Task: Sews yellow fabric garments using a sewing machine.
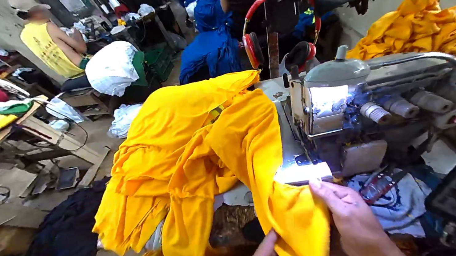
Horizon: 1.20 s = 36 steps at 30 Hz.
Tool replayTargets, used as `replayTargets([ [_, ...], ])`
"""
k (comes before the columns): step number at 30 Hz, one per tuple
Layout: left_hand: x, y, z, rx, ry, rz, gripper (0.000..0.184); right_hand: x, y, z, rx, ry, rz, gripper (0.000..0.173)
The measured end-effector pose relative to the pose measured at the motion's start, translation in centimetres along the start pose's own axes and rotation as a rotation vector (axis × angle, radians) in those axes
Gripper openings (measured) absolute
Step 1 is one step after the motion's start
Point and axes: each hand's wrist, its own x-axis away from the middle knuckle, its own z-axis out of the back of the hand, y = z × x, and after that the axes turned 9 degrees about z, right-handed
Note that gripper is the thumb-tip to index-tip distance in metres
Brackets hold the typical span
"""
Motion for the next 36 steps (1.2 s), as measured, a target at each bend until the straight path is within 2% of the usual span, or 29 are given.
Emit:
replayTargets([
  [2, -0.3, 2.3, 0.8, -0.298, 0.057, 0.010, 0.045, 0.1, 0.0, 1.4, 0.030, 0.089, 0.006, 0.039],
  [4, -2.0, 4.6, 1.0, -0.601, 0.194, -0.152, 0.029, 0.1, 0.4, 2.9, 0.073, 0.157, 0.017, 0.037],
  [6, -5.4, 6.2, 0.9, -0.823, 0.401, -0.330, 0.027, 0.2, 0.8, 3.7, 0.081, 0.179, 0.005, 0.036],
  [8, -9.3, 7.3, 0.9, -0.970, 0.509, -0.300, 0.043, 0.5, 1.0, 3.8, 0.090, 0.182, -0.015, 0.037],
  [9, -10.9, 7.7, 1.2, -0.995, 0.513, -0.227, 0.050, 0.8, 1.0, 3.8, 0.110, 0.199, -0.017, 0.038],
  [10, -11.9, 7.8, 1.5, -0.995, 0.511, -0.179, 0.049, 1.1, 0.9, 3.7, 0.139, 0.221, -0.014, 0.038],
  [13, -11.4, 7.8, 2.7, -0.959, 0.524, -0.169, 0.026, 2.5, 1.2, 3.8, 0.296, 0.227, 0.021, 0.042],
  [16, -7.4, 8.1, 3.6, -0.938, 0.612, -0.364, 0.020, 4.5, 0.8, 2.4, 0.327, 0.088, 0.107, 0.037],
  [19, -6.1, 10.5, 5.0, -1.026, 0.741, -0.626, 0.024, 4.3, 0.5, -0.1, 0.080, -0.090, 0.197, 0.019],
  [20, -6.8, 11.1, 5.9, -1.095, 0.738, -0.614, 0.025, 3.8, 0.9, -0.9, 0.020, -0.131, 0.186, 0.018],
  [23, -9.1, 11.9, 8.1, -1.271, 0.593, -0.227, 0.035, 2.4, 2.6, -2.9, 0.009, -0.119, 0.120, 0.017],
  [26, -6.4, 9.4, 6.4, -1.134, 0.449, -0.245, 0.032, 1.7, 3.0, -3.7, 0.055, -0.054, 0.063, 0.020],
  [29, -3.7, 3.4, 3.1, -0.867, 0.251, -0.241, 0.030, 1.8, 2.7, -4.0, 0.011, -0.039, -0.041, 0.022],
  [32, -3.6, 0.0, 3.3, -0.761, 0.297, -0.299, 0.020, 1.7, 2.6, -3.9, 0.012, -0.022, -0.041, 0.023],
  [34, -3.4, 0.6, 4.2, -0.751, 0.385, -0.351, 0.021, 1.7, 2.8, -3.1, 0.076, 0.008, 0.042, 0.020],
  [36, -3.0, 1.7, 4.7, -0.662, 0.428, -0.333, 0.016, 1.9, 3.2, -2.2, 0.242, 0.025, 0.185, 0.011],
])
